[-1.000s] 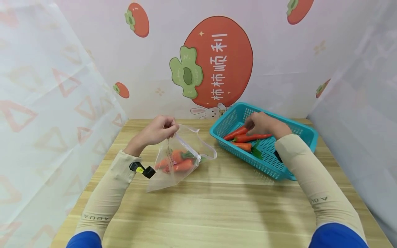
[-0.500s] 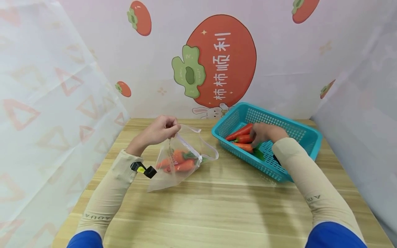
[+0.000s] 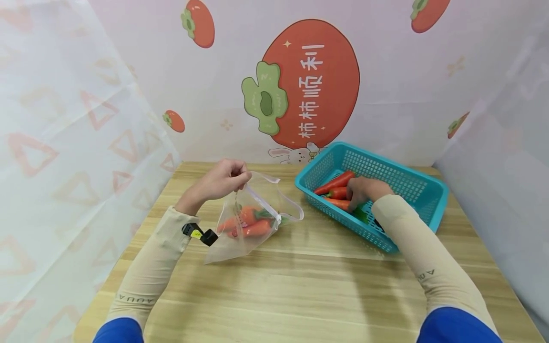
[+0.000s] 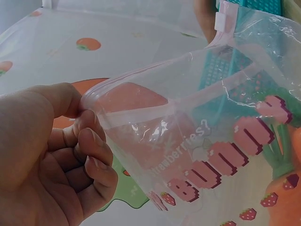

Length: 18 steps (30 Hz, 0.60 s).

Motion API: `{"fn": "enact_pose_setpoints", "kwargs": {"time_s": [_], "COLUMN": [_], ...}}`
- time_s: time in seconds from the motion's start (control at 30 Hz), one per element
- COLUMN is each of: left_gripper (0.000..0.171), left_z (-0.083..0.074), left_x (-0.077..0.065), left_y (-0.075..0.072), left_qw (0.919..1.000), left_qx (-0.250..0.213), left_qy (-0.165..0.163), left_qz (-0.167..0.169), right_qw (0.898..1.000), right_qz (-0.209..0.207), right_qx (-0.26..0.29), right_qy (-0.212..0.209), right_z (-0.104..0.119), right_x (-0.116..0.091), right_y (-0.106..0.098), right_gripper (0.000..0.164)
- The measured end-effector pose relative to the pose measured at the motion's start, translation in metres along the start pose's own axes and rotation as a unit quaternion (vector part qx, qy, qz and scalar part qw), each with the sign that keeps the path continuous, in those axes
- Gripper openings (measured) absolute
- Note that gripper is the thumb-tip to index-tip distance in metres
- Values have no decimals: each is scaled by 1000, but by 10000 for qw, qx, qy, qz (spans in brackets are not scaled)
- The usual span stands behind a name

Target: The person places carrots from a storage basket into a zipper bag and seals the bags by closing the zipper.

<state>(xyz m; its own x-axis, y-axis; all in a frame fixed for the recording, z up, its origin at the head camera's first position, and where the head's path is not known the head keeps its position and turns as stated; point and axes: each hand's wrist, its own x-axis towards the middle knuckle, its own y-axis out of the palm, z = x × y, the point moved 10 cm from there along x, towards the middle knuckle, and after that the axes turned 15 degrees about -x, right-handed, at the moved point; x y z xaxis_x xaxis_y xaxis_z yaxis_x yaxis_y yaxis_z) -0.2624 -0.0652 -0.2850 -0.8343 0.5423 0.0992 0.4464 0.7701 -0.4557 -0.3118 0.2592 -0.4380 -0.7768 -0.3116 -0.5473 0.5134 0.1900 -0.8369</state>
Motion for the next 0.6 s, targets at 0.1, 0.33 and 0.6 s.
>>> {"fn": "enact_pose_setpoints", "kwargs": {"time_s": [0.1, 0.33, 0.6], "left_gripper": [25, 25, 26], "left_z": [-1, -2, -4], "left_x": [0, 0, 0], "left_y": [0, 1, 2], "left_qw": [10000, 10000, 10000], "left_qx": [-14, -71, -67], "left_qy": [19, 1, 11], "left_qz": [-5, 9, 18], "right_qw": [9999, 9997, 9997], "right_qz": [58, 87, -178], "right_qx": [-74, -172, -6], "right_qy": [-59, -160, -159], "right_z": [2, 4, -5], "right_x": [2, 4, -3], "right_y": [3, 6, -1], "right_gripper": [28, 21, 28]}}
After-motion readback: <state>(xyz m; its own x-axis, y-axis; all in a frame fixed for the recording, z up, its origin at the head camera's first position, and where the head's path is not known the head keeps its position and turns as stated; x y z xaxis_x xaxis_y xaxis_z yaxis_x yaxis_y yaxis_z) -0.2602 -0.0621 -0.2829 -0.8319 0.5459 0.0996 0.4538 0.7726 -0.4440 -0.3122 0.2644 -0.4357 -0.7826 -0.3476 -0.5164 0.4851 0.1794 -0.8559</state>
